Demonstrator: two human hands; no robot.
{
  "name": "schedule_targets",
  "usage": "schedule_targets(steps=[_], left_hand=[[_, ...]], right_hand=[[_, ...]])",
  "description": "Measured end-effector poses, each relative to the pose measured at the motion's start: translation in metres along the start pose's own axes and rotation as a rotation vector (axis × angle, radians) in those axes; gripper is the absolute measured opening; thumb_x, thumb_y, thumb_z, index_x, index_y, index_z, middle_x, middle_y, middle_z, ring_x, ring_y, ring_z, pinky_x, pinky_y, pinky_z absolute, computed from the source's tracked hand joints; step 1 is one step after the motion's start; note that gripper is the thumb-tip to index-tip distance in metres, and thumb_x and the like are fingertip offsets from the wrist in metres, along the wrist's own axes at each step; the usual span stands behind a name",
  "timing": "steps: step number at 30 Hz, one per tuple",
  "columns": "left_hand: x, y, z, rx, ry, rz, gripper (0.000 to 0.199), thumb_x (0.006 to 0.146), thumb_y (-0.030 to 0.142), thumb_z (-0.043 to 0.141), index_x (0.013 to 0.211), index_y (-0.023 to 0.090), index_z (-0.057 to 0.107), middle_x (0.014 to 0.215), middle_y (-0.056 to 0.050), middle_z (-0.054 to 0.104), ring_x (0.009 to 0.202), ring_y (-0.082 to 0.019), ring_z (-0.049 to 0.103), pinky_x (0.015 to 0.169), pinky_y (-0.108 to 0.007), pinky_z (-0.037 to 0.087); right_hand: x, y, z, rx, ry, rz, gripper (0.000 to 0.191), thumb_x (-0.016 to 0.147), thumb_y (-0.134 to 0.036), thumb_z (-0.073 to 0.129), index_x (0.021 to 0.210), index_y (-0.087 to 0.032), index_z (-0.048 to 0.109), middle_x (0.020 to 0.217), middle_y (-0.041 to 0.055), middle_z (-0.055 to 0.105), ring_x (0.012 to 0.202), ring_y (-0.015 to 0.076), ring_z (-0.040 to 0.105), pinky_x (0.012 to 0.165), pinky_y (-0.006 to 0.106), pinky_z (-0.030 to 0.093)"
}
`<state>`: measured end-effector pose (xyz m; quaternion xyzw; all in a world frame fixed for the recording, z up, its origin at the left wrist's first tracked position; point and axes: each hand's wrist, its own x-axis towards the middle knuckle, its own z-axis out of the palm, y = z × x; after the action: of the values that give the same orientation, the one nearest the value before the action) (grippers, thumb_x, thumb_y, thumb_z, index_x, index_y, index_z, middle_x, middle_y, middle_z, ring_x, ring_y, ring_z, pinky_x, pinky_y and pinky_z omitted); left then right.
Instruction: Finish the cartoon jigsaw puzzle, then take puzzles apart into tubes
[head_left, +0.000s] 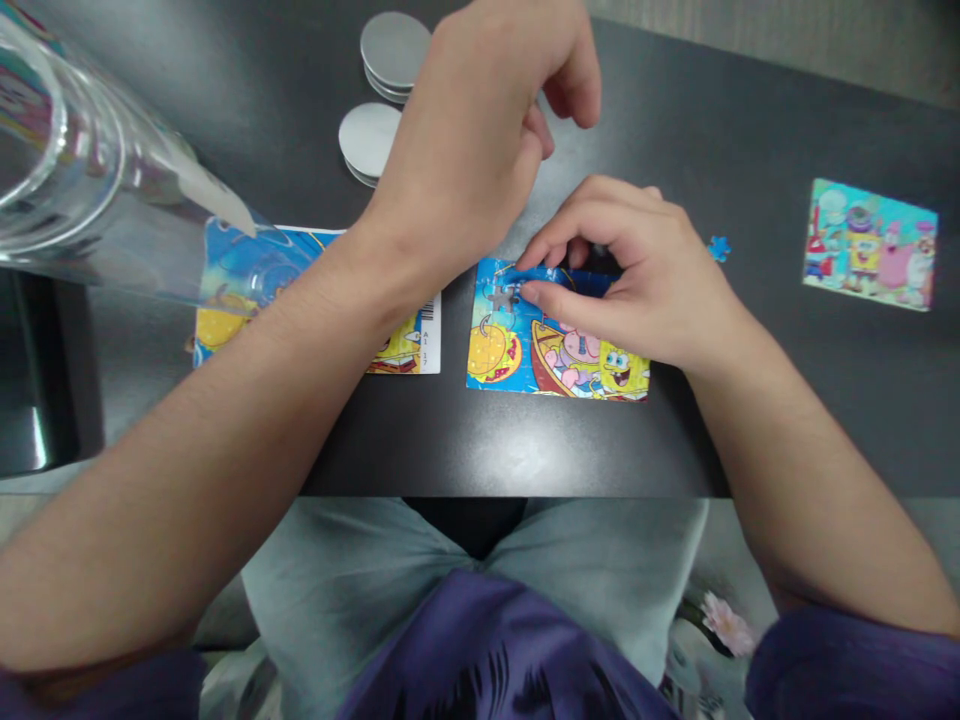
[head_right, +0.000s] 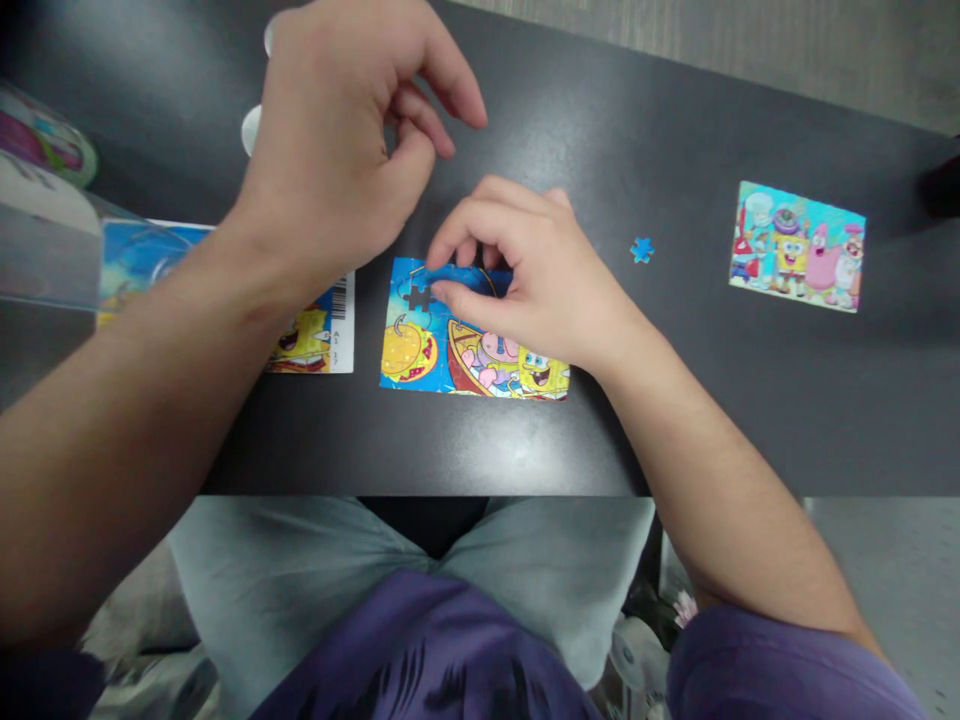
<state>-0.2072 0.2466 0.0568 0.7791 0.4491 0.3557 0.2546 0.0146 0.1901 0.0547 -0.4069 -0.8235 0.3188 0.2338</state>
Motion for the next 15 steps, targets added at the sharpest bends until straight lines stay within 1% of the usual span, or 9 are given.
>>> schedule_targets(steps=[2,4,6,7,9,10,12,14,15], left_hand=[[0.002,-0.002,0.001,0.015,-0.01,-0.009,0.062,0.074,-0.018,0.054,0.108,0.025,0.083,0.128,-0.003,0.085,0.097,-0.019,0.079,0.11,-0.044,0.063],[0.004,-0.008,0.003,0.01,-0.005,-0.001,0.062,0.07,-0.018,0.058,0.104,0.028,0.081,0.133,-0.004,0.084,0.094,-0.018,0.078,0.099,-0.043,0.063],[0.004,-0.017,0.005,-0.008,0.006,0.032,0.06,0.069,-0.017,0.067,0.104,0.031,0.08,0.135,-0.004,0.084,0.094,-0.018,0.077,0.096,-0.044,0.065],[0.004,-0.022,0.006,-0.021,0.016,0.055,0.058,0.072,-0.015,0.071,0.104,0.032,0.08,0.135,-0.004,0.083,0.094,-0.018,0.076,0.096,-0.044,0.066],[0.003,-0.028,0.006,-0.055,0.022,0.102,0.05,0.081,-0.007,0.079,0.108,0.035,0.082,0.137,-0.004,0.083,0.096,-0.018,0.076,0.098,-0.046,0.069],[0.001,-0.028,0.006,-0.069,0.022,0.127,0.046,0.084,-0.003,0.081,0.107,0.036,0.082,0.135,-0.003,0.084,0.095,-0.019,0.076,0.098,-0.047,0.07],[-0.003,-0.026,0.004,-0.077,0.04,0.159,0.04,0.085,0.001,0.083,0.104,0.036,0.083,0.122,-0.002,0.084,0.096,-0.021,0.075,0.103,-0.05,0.069],[-0.008,-0.02,0.002,-0.054,0.084,0.149,0.035,0.085,0.003,0.084,0.102,0.033,0.084,0.103,-0.001,0.08,0.102,-0.025,0.073,0.112,-0.052,0.064],[-0.011,-0.018,0.001,-0.044,0.064,0.129,0.031,0.089,0.005,0.083,0.103,0.032,0.085,0.101,-0.002,0.079,0.105,-0.026,0.071,0.113,-0.052,0.062]], right_hand=[[0.0,-0.001,0.001,-0.027,0.005,-0.006,0.015,0.099,-0.04,0.106,0.109,-0.036,0.097,0.107,0.0061,0.08,0.096,0.0324,0.074,0.114,0.063,0.061],[-0.001,-0.001,-0.001,-0.023,0.012,0.004,0.017,0.097,-0.039,0.109,0.108,-0.035,0.096,0.108,0.0064,0.079,0.1,0.0329,0.075,0.112,0.061,0.062],[-0.002,0.0,-0.01,-0.022,0.057,-0.027,0.019,0.1,-0.043,0.109,0.11,-0.033,0.096,0.11,0.0073,0.08,0.1,0.0309,0.074,0.108,0.056,0.062],[-0.003,0.003,-0.017,-0.032,0.11,-0.054,0.019,0.103,-0.045,0.107,0.111,-0.032,0.096,0.11,0.0081,0.081,0.099,0.0291,0.073,0.105,0.054,0.061],[-0.007,0.012,-0.039,-0.074,0.253,-0.081,0.022,0.108,-0.048,0.104,0.111,-0.029,0.094,0.11,0.0093,0.084,0.096,0.0254,0.072,0.099,0.05,0.059],[-0.01,0.02,-0.053,-0.105,0.335,-0.073,0.025,0.108,-0.049,0.106,0.107,-0.028,0.092,0.108,0.0094,0.085,0.093,0.0236,0.073,0.093,0.048,0.058],[-0.02,0.037,-0.083,-0.2,0.404,-0.016,0.035,0.097,-0.051,0.116,0.099,-0.028,0.09,0.101,0.0088,0.087,0.086,0.0214,0.071,0.083,0.045,0.055],[-0.033,0.054,-0.112,-0.245,0.324,0.114,0.035,0.089,-0.046,0.121,0.096,-0.028,0.092,0.091,0.0072,0.086,0.077,0.0188,0.067,0.074,0.044,0.051],[-0.039,0.061,-0.125,-0.227,0.242,0.207,0.034,0.089,-0.044,0.121,0.099,-0.028,0.093,0.087,0.0063,0.086,0.074,0.0184,0.066,0.07,0.043,0.049]])
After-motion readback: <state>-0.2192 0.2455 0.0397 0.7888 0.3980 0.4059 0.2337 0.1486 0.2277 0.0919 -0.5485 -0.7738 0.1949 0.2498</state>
